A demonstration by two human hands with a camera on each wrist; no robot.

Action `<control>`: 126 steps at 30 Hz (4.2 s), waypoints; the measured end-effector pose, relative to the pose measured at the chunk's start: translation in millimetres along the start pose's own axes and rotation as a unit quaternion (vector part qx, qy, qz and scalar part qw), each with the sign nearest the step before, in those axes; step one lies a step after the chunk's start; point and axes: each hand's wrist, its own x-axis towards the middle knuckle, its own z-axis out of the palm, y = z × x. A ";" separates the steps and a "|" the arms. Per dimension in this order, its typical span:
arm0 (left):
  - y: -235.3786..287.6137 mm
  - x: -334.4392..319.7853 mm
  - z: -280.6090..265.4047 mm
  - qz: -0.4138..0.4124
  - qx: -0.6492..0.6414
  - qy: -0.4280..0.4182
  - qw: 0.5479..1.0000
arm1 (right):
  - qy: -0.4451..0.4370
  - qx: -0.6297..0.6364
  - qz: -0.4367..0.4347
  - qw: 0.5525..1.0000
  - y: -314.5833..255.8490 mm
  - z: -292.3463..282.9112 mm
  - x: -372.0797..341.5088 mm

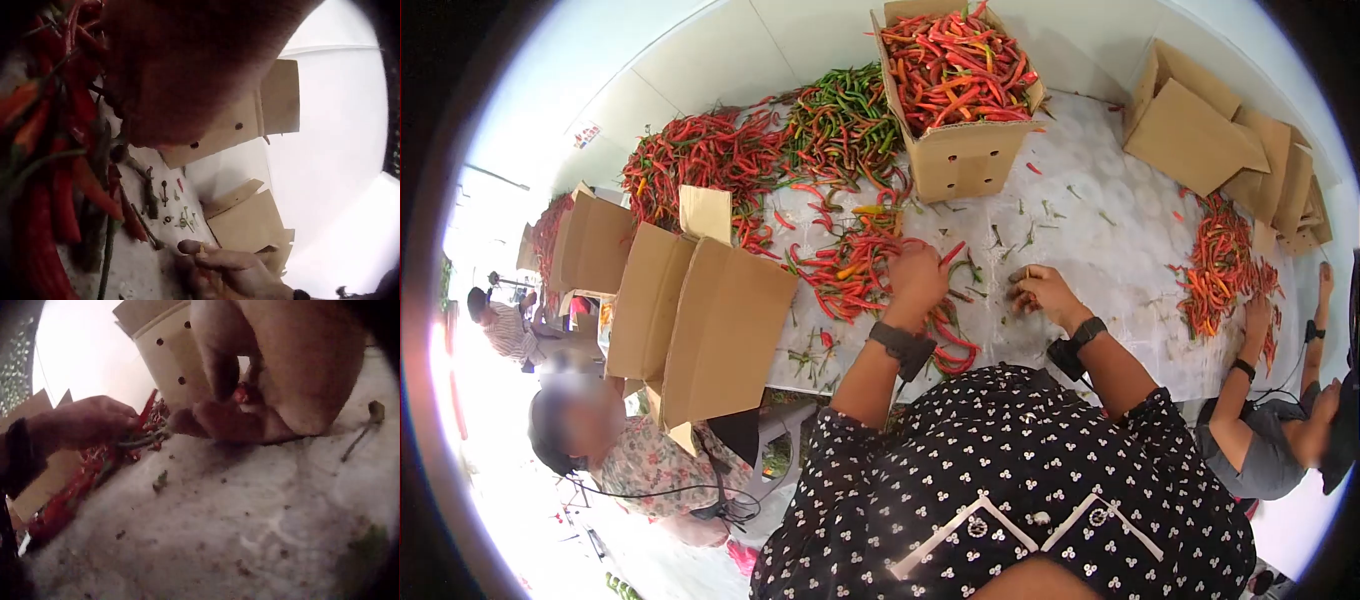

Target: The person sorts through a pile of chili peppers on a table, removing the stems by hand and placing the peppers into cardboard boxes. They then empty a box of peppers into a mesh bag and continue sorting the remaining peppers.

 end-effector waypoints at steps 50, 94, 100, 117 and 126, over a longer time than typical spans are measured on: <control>-28.2 -102.4 -26.6 -0.048 -0.106 -0.027 0.993 | -0.179 0.134 0.094 0.970 -21.8 53.4 13.9; -7.6 -59.4 -26.0 0.037 -0.272 -0.007 0.961 | -0.100 0.125 -0.013 0.987 -51.9 56.2 3.8; -1.3 -46.9 -39.8 -0.099 -0.666 -0.149 0.725 | -0.152 0.045 -0.049 0.986 -75.2 79.3 -10.2; 5.8 -55.2 -33.9 -0.079 -0.568 -0.088 0.814 | -0.058 -0.011 -0.149 0.987 -68.6 86.6 -5.9; 3.5 -62.1 -53.3 0.019 -0.537 -0.104 0.837 | -0.082 0.170 -0.032 0.982 -52.2 82.3 13.0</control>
